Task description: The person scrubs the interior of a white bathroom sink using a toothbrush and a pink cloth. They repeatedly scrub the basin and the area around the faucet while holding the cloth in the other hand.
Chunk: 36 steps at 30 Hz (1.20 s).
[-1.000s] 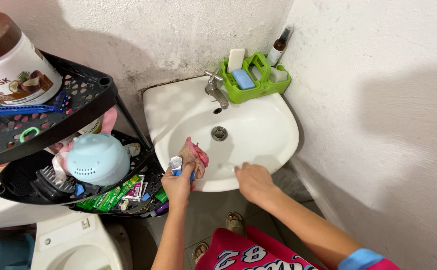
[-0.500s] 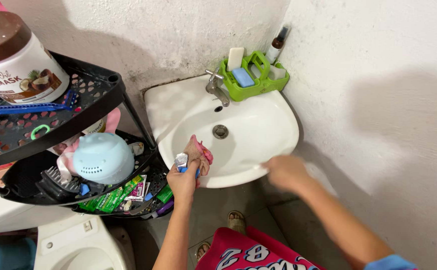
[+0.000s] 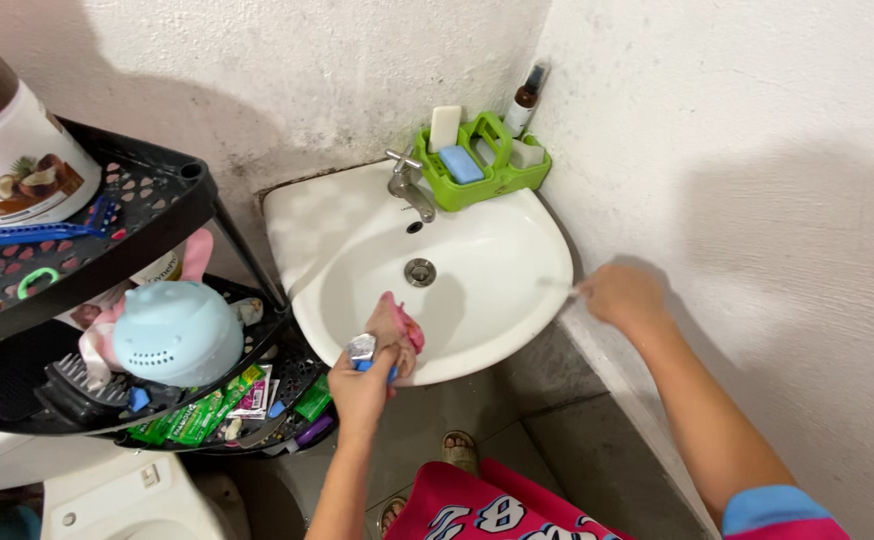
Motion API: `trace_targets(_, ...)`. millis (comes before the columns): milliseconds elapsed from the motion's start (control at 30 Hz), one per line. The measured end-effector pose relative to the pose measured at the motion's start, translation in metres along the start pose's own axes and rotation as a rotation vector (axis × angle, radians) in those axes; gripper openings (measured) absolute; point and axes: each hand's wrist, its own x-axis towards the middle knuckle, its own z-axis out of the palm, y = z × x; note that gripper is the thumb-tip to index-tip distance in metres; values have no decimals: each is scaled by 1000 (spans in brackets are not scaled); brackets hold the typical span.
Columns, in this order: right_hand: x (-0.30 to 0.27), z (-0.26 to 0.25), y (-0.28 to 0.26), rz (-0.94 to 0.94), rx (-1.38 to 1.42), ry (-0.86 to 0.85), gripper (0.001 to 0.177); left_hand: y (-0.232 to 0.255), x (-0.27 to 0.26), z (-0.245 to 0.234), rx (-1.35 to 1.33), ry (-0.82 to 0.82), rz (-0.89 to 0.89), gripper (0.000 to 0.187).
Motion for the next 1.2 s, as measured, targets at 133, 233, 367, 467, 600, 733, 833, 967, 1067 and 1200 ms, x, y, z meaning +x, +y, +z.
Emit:
trace_targets(133,6,6,10,-120,-135,99,30,0,3,-5,-71,-11,-12,25)
trace_targets(233,17,19,9,-114,-22,33,27,1,5,-11,-150,-5,-37,22)
trace_targets(367,41,22,8,-49,4,162,24,-1,7,-29,-135,51,-3,15)
trace_targets(467,49,22,1,-72,-318,182,21,0,8,-41,-151,87,-3,16)
trace_targets(600,48,9,-4,-132,-111,131,21,4,9,-44,-139,121,-31,18)
trace_targets(733,46,0,-3,-36,-192,180,21,8,5,-40,-108,146,-40,17)
trace_targets(833,52,7,-8,-56,-246,139,18,11,2,-38,-80,150,-29,19)
trace_targets(967,63,24,-5,-197,-67,65,21,14,2,-34,-67,146,-22,19)
trace_targets(1067,71,25,3,-83,-120,112,20,15,1,-31,-39,171,-35,21)
trace_targets(1200,76,22,2,-146,-200,282,17,17,0,-30,-21,184,-33,21)
